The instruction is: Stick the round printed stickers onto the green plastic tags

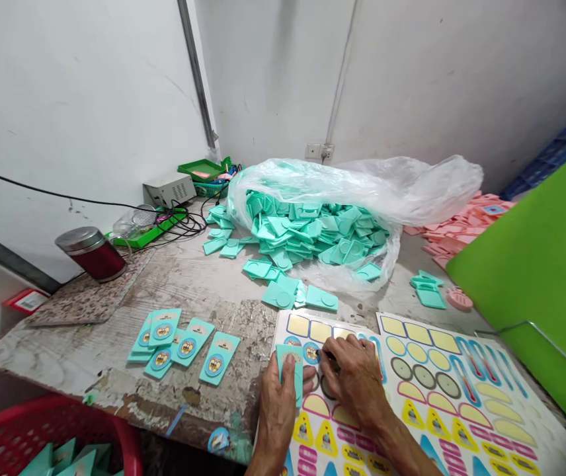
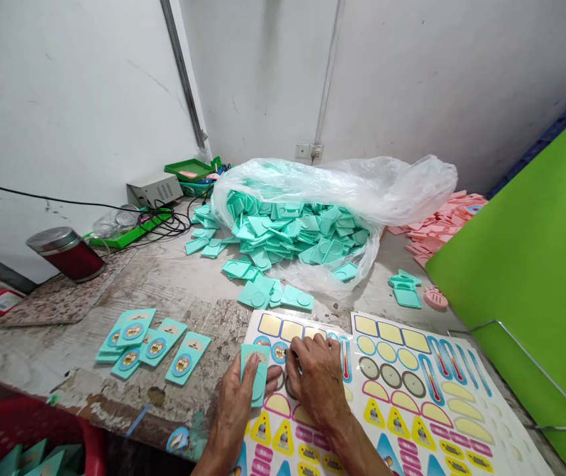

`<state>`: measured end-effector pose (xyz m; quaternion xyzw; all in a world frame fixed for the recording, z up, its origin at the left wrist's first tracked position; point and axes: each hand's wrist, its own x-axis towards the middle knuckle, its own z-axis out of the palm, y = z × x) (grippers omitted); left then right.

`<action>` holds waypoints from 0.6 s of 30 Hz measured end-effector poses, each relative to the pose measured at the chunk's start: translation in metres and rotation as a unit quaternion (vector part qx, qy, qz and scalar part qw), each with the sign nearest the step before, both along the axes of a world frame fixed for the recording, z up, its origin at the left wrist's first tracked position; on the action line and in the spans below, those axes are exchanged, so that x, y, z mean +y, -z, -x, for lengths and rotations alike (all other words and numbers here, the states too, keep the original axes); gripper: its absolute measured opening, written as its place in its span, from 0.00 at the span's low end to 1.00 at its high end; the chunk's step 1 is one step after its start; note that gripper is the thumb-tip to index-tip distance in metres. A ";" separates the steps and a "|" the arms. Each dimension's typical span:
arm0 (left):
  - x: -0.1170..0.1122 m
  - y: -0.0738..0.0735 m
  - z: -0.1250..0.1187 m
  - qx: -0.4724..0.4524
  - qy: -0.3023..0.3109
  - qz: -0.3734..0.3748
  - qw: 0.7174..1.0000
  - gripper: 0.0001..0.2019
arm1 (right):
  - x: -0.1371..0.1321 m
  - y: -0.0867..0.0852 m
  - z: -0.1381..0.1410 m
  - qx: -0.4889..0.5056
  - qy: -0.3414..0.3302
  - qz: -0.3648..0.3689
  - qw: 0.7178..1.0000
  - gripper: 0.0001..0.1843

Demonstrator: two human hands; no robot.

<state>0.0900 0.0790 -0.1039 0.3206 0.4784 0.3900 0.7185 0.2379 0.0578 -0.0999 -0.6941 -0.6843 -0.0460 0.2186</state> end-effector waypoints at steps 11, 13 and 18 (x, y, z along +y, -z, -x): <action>0.000 0.002 0.000 0.014 0.015 -0.005 1.000 0.29 | 0.005 0.006 -0.003 -0.006 0.024 -0.017 1.000 0.08; 0.001 0.000 0.000 0.014 0.021 -0.004 1.000 0.29 | 0.004 0.007 -0.004 0.033 0.016 -0.004 0.999 0.08; 0.000 -0.003 0.000 0.020 0.007 -0.001 1.000 0.30 | 0.003 0.007 -0.005 0.015 0.033 -0.015 0.999 0.08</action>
